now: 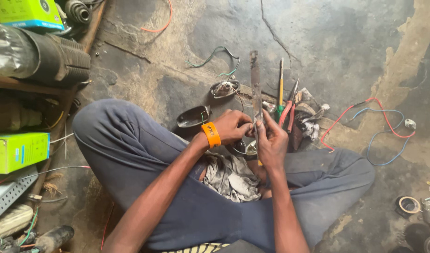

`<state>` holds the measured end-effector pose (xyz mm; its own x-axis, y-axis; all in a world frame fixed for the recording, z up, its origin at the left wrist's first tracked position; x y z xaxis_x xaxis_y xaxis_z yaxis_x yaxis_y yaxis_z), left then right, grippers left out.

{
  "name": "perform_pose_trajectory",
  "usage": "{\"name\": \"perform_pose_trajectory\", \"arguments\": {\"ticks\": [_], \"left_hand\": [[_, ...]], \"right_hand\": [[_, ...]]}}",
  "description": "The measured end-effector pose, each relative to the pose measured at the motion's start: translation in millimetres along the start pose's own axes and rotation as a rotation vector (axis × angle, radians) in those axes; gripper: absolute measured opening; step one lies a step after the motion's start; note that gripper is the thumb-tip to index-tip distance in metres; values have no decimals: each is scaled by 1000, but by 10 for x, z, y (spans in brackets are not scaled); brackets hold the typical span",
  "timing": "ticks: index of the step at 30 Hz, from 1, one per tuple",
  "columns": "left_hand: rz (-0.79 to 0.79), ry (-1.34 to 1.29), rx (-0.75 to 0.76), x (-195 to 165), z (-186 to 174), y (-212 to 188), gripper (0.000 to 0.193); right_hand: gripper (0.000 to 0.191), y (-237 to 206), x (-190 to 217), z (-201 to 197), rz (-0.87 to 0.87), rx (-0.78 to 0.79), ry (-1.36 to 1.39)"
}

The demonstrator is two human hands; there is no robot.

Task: The person sits on the floor and works on small electrical components, likely fan capacitors. They use a screwdriver to open a metal casing, manipulate internal wires, and use a metal file to scrape or clean a part. The person also handles electrical tape and other small parts.

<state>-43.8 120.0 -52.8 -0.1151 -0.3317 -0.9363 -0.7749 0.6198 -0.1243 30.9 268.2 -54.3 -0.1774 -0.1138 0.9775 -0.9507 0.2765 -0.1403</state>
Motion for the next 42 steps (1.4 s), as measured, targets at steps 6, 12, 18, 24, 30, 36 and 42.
{"name": "perform_pose_trajectory", "arguments": {"ticks": [6,12,18,24,30,36,42], "left_hand": [[-64,0,33,28,15,-16,26],[-75,-17,70,-73,-42,-30,26],[-125,7,116,-53,-28,-24,27],[23,23,66,-50,-5,-5,25],[-166,-46,59,-62,-57,-34,26],[-127,-37,106,-116,-77,-27,28],[-155,-6,81,-103,-68,-38,29]], "right_hand": [[41,-21,-28,28,46,27,182],[41,-34,-27,22,25,25,204],[43,-14,-116,-15,93,69,326],[46,24,-131,-33,46,55,84],[44,-7,-36,11,51,64,244],[44,6,-36,35,57,74,256],[45,8,-91,5,72,90,253]]}}
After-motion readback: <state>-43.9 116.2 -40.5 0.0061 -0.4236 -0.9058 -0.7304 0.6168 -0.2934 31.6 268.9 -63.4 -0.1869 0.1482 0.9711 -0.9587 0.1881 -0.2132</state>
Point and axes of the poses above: each hand's wrist, its own y-axis towards the middle knuckle, its own z-axis out of the palm, x = y × z, the point moved 3 cm from there along y, towards the middle knuckle, and after that the axes turned 1 degree about -x, right-handed, at the moved point
